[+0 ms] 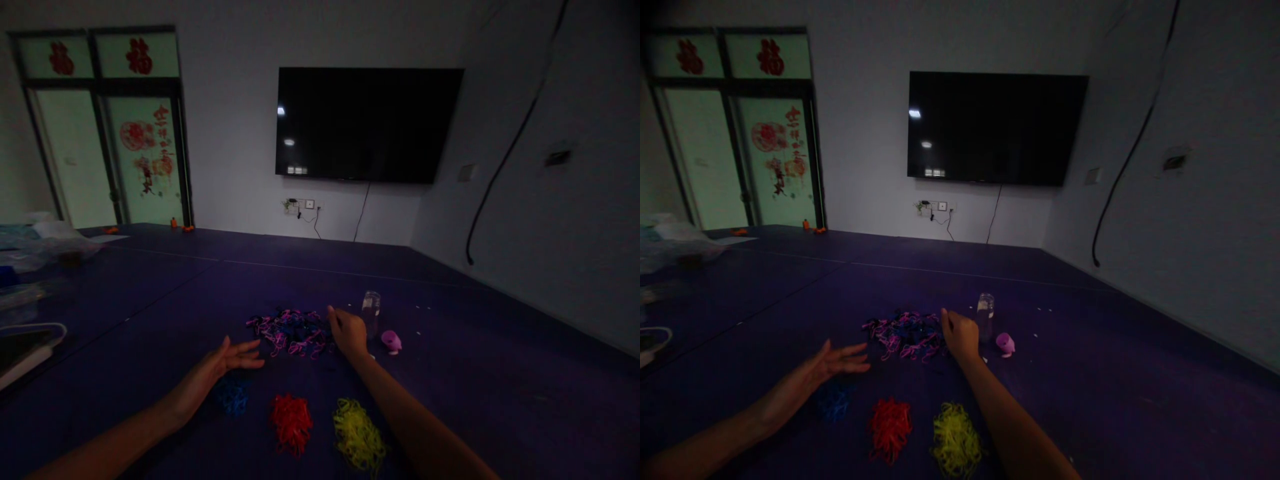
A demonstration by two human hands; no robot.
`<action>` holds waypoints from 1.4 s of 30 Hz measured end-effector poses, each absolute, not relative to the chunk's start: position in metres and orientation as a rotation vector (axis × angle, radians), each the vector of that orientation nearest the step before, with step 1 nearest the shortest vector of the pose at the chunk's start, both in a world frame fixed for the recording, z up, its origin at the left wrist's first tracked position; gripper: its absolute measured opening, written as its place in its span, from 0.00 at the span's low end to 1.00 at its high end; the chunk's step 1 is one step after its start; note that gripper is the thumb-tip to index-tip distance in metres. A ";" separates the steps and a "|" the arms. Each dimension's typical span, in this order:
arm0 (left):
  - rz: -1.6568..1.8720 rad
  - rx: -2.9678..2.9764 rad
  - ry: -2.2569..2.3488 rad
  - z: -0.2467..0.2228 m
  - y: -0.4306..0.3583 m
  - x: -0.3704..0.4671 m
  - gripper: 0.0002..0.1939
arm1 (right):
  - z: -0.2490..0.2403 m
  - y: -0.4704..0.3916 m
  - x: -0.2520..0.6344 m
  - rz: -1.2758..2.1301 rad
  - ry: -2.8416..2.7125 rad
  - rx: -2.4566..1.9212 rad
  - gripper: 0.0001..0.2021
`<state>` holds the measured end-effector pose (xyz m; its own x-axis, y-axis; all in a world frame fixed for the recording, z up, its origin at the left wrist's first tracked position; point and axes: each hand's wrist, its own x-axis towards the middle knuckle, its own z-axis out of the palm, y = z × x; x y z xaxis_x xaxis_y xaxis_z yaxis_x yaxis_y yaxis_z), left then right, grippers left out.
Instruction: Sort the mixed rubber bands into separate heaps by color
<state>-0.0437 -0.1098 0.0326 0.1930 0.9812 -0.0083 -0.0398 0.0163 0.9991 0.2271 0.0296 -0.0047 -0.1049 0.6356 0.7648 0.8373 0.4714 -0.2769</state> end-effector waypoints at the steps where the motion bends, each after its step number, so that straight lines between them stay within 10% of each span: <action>1: 1.066 1.287 1.039 0.033 -0.109 -0.044 0.24 | -0.004 0.029 0.227 -0.282 -1.827 -1.246 0.26; 8: 1.179 1.382 1.053 0.041 -0.078 -0.044 0.24 | 0.002 0.022 0.219 -0.218 -2.043 -1.260 0.22; 17: 1.281 1.986 1.095 0.032 0.004 -0.019 0.01 | 0.002 0.019 0.209 -0.127 -2.347 -0.929 0.10; 42: 0.980 2.736 1.509 0.002 0.020 -0.025 0.10 | 0.006 0.012 0.200 -0.100 -2.415 -1.367 0.17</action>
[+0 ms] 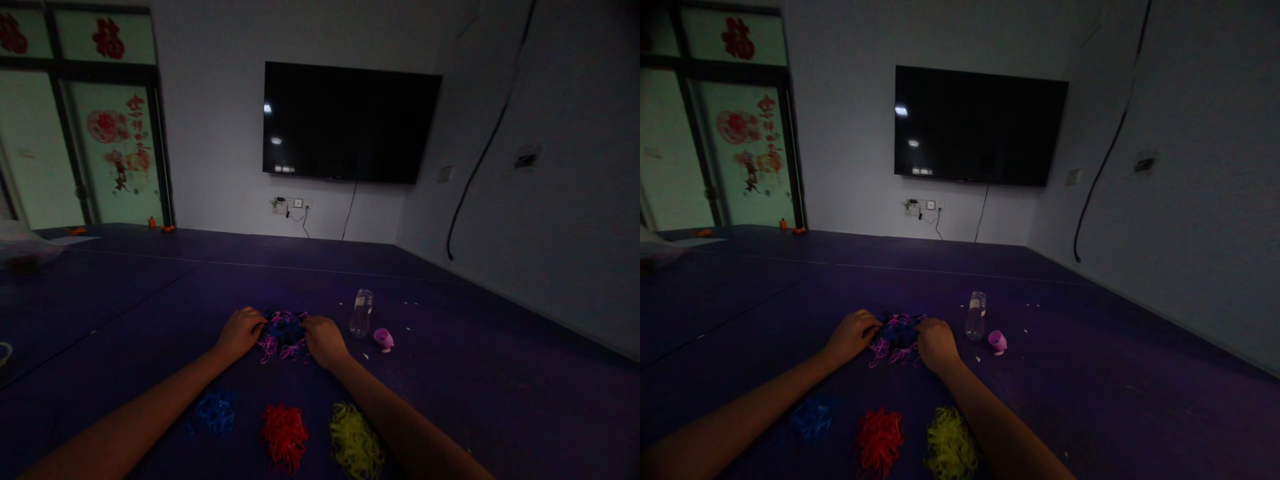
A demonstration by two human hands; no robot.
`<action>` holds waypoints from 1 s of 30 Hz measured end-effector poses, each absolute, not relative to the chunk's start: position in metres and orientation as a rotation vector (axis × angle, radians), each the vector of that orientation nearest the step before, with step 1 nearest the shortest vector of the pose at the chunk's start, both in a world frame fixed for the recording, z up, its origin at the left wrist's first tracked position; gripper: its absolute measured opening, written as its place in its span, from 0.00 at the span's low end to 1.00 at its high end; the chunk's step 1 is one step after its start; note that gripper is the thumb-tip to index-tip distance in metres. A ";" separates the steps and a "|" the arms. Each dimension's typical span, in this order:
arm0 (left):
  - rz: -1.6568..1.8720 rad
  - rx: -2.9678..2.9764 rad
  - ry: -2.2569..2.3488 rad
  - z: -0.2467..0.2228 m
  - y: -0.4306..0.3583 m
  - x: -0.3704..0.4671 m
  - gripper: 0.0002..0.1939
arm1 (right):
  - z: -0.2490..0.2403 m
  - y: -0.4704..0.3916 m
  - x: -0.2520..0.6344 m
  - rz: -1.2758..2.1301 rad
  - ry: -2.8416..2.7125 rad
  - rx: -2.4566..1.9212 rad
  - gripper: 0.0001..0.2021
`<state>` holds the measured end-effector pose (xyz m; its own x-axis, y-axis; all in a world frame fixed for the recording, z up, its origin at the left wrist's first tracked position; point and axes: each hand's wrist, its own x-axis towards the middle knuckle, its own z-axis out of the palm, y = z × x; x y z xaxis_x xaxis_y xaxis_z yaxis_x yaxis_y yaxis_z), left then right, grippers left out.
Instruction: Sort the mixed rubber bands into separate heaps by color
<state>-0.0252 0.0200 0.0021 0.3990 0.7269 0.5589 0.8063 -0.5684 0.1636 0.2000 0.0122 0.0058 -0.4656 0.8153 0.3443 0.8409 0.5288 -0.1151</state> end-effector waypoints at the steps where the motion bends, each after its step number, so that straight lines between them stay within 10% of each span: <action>1: -0.896 -2.507 -1.396 0.002 0.020 -0.025 0.11 | 0.007 0.012 0.200 -0.100 -2.408 -1.390 0.16; 30: -0.990 -2.535 -1.372 0.005 0.021 -0.030 0.11 | 0.010 0.009 0.196 -0.148 -2.449 -1.403 0.17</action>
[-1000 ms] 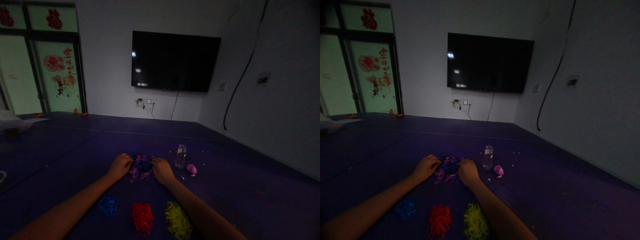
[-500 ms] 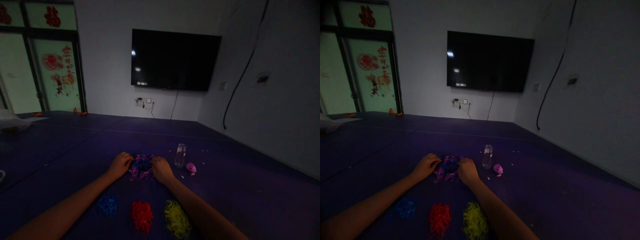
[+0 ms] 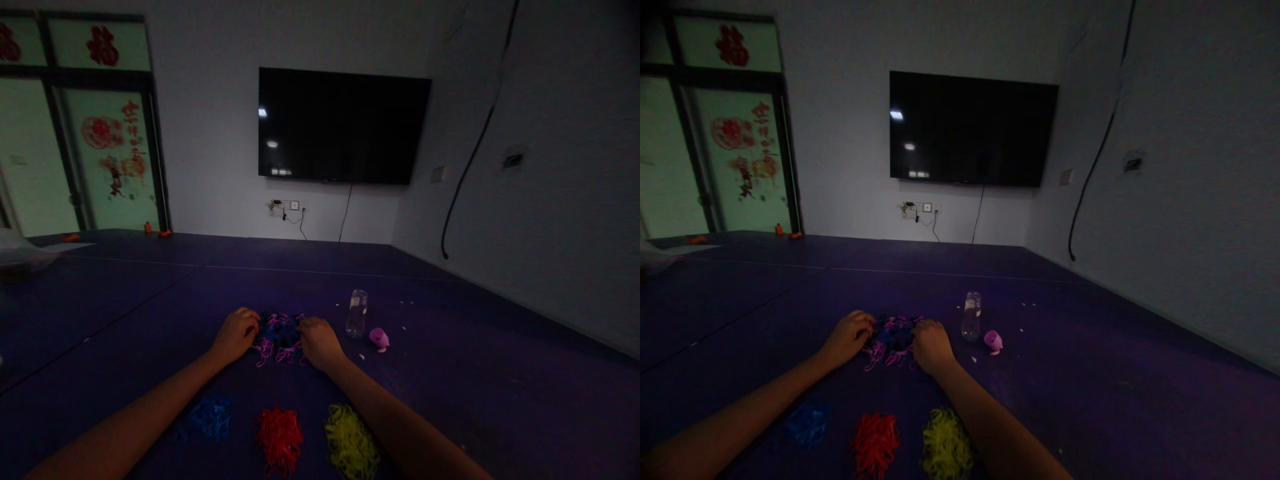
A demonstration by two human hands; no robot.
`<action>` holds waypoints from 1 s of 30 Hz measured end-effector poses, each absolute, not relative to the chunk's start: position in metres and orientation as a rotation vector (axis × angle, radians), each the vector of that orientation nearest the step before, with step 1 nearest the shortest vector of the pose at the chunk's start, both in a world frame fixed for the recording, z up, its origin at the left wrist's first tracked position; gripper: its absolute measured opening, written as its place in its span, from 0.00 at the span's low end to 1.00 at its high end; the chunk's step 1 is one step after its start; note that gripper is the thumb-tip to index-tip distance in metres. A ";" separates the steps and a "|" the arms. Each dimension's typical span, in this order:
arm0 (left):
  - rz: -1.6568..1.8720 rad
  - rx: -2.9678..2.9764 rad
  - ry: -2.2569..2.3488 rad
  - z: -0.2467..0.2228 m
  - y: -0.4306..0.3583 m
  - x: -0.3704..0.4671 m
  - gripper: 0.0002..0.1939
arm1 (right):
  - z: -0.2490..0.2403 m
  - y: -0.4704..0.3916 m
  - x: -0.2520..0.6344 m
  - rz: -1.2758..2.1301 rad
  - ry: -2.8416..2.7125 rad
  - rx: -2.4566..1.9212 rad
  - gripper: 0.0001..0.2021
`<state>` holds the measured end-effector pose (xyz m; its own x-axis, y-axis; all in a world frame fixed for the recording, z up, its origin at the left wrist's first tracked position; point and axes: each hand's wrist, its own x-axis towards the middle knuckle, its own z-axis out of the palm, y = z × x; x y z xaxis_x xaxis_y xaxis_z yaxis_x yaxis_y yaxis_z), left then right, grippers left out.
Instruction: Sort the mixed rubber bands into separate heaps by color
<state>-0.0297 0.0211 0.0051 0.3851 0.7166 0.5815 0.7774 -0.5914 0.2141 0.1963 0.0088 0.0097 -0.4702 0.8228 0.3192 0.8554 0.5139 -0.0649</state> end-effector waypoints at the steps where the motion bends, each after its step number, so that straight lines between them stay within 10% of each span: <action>1: -0.997 -2.536 -1.379 0.005 0.021 -0.030 0.11 | 0.010 0.008 0.196 -0.147 -2.449 -1.401 0.17; 30: -1.106 -2.533 -1.510 -0.005 0.032 -0.034 0.06 | 0.010 0.010 0.195 -0.176 -2.485 -1.404 0.16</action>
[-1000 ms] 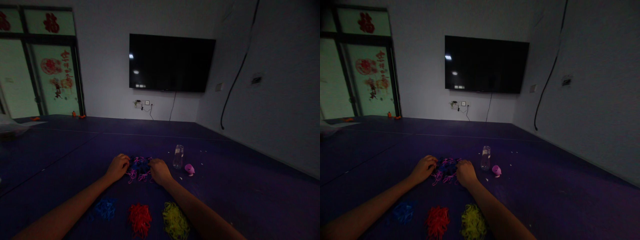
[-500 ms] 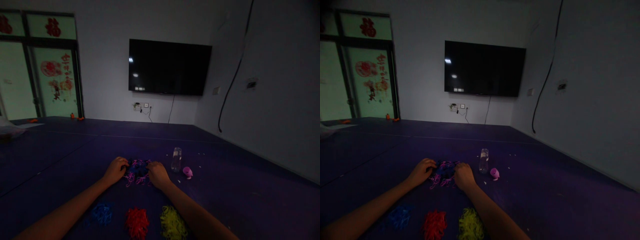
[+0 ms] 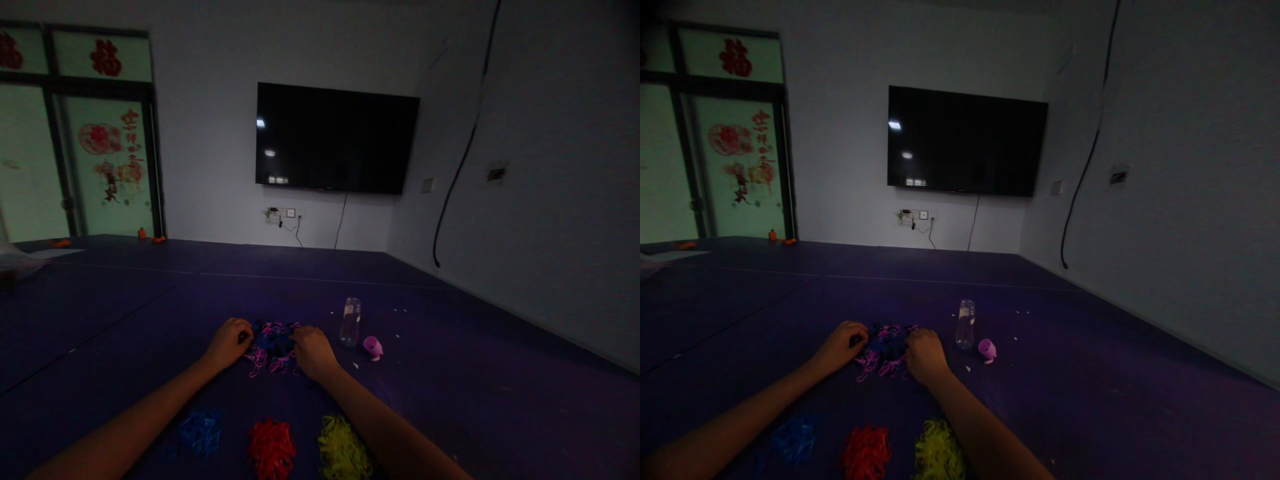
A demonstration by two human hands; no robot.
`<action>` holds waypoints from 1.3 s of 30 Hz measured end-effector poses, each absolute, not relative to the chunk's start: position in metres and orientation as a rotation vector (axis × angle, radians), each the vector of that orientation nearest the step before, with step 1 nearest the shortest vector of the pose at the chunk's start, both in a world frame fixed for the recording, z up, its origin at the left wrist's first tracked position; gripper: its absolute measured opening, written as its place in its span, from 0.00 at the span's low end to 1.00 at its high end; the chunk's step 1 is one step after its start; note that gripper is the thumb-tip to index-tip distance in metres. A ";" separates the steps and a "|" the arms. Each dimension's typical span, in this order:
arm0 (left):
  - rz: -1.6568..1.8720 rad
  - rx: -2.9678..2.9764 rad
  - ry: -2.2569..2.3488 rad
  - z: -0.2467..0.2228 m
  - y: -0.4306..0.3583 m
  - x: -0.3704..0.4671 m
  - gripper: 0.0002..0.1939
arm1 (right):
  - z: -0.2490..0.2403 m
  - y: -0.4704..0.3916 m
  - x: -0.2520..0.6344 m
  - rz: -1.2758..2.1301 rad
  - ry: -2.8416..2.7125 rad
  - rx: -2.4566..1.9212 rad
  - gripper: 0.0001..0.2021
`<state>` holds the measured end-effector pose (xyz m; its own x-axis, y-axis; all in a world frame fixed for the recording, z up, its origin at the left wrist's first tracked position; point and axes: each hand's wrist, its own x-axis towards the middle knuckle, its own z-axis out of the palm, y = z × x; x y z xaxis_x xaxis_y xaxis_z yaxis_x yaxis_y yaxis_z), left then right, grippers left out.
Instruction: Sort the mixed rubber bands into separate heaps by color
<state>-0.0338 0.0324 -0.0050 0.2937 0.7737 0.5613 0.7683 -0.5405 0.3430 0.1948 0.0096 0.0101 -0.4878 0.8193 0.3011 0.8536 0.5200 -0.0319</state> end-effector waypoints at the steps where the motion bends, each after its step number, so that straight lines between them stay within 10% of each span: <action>1: 1.102 2.512 1.502 -0.006 0.033 -0.034 0.06 | 0.010 0.010 0.195 -0.173 -2.482 -1.407 0.16; 39: 1.188 2.226 1.293 0.005 0.025 -0.029 0.09 | 0.007 0.009 0.194 -0.194 -2.496 -0.996 0.18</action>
<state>-0.0288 0.0251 0.0050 0.2508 0.8260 0.5049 0.5731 -0.5470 0.6102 0.1939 0.0089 0.0066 -0.6420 0.6203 0.4507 0.6824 0.7303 -0.0331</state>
